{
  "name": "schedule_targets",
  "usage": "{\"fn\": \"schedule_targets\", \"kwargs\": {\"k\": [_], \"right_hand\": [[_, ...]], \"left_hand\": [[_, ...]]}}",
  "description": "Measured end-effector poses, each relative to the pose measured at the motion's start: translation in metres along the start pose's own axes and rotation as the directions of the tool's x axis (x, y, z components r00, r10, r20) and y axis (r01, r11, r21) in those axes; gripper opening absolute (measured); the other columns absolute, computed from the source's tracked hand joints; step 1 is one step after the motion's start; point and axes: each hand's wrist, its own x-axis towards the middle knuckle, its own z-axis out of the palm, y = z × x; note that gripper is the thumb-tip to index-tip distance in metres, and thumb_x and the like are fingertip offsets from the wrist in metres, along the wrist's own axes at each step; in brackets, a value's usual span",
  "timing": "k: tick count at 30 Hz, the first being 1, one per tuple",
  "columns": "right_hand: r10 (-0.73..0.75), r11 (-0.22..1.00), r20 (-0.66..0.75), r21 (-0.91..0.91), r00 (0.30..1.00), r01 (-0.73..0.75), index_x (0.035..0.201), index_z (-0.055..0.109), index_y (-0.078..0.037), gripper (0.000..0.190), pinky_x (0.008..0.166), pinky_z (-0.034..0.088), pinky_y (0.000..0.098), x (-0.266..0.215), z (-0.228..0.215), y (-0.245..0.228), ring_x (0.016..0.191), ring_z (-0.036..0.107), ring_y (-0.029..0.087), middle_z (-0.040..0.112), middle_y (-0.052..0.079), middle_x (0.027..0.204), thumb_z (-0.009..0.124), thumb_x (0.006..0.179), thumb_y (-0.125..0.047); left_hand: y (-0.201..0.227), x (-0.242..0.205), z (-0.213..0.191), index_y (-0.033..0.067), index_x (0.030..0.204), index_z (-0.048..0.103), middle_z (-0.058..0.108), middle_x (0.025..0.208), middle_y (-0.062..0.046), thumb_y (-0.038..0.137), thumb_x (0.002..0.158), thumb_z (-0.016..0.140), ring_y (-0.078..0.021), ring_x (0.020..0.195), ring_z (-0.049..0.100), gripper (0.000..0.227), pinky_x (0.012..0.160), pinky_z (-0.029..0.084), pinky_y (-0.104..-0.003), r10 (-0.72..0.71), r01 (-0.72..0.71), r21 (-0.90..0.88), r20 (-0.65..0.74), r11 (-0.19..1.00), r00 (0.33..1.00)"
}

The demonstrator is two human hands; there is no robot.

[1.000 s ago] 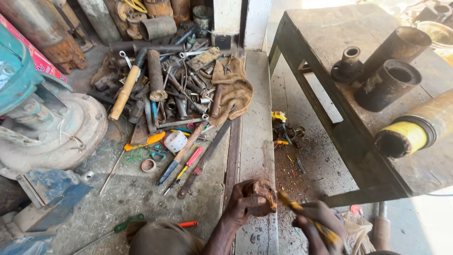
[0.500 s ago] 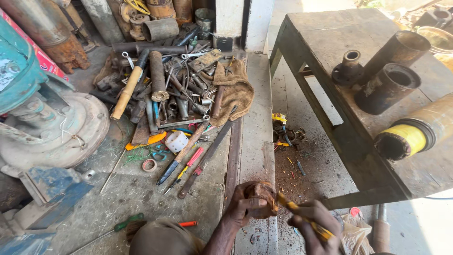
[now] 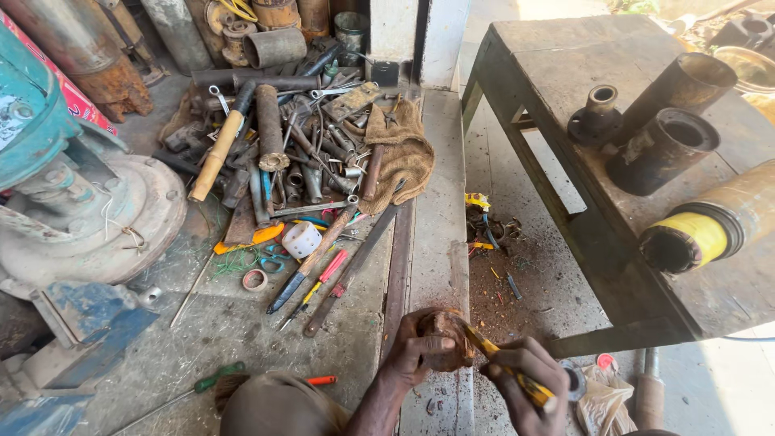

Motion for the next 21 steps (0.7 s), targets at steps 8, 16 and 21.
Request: {"fn": "schedule_targets", "kwargs": {"k": [8,16,21], "right_hand": [[-0.076,0.996,-0.011,-0.048,0.997,0.076,0.084,0.076,-0.004,0.007,0.059,0.058,0.0295,0.006,-0.005,-0.005,0.072,0.072,0.017,0.074,0.009,0.084,0.075,0.082,-0.010],[-0.105,0.995,-0.037,-0.003,0.994,0.105,0.086,0.073,-0.003,0.008,0.066,0.058,0.0323,0.002,0.000,-0.007,0.074,0.075,0.016,0.074,0.010,0.083,0.076,0.082,-0.010],[-0.306,0.952,-0.171,-0.039,0.937,0.303,0.093,0.072,-0.005,0.008,0.069,0.056,0.0297,0.000,-0.001,0.000,0.075,0.073,0.012,0.078,0.004,0.088,0.071,0.089,-0.012]], "left_hand": [[0.002,0.001,0.001,-0.0022,0.116,0.067,0.073,0.096,-0.010,0.019,0.063,0.085,-0.0218,0.090,0.072,0.060,0.085,0.066,-0.040,-0.018,0.020,-0.058,0.028,0.998,0.999],[0.009,-0.002,0.008,-0.0027,0.119,0.067,0.072,0.097,-0.009,0.018,0.063,0.083,-0.0199,0.089,0.072,0.062,0.083,0.067,-0.039,-0.020,0.019,0.029,0.043,0.999,0.999],[0.010,-0.007,0.004,-0.0072,0.119,0.065,0.072,0.097,-0.012,0.017,0.066,0.084,-0.0228,0.087,0.073,0.061,0.084,0.066,-0.039,0.005,0.002,-0.058,0.107,0.998,0.994]]}}
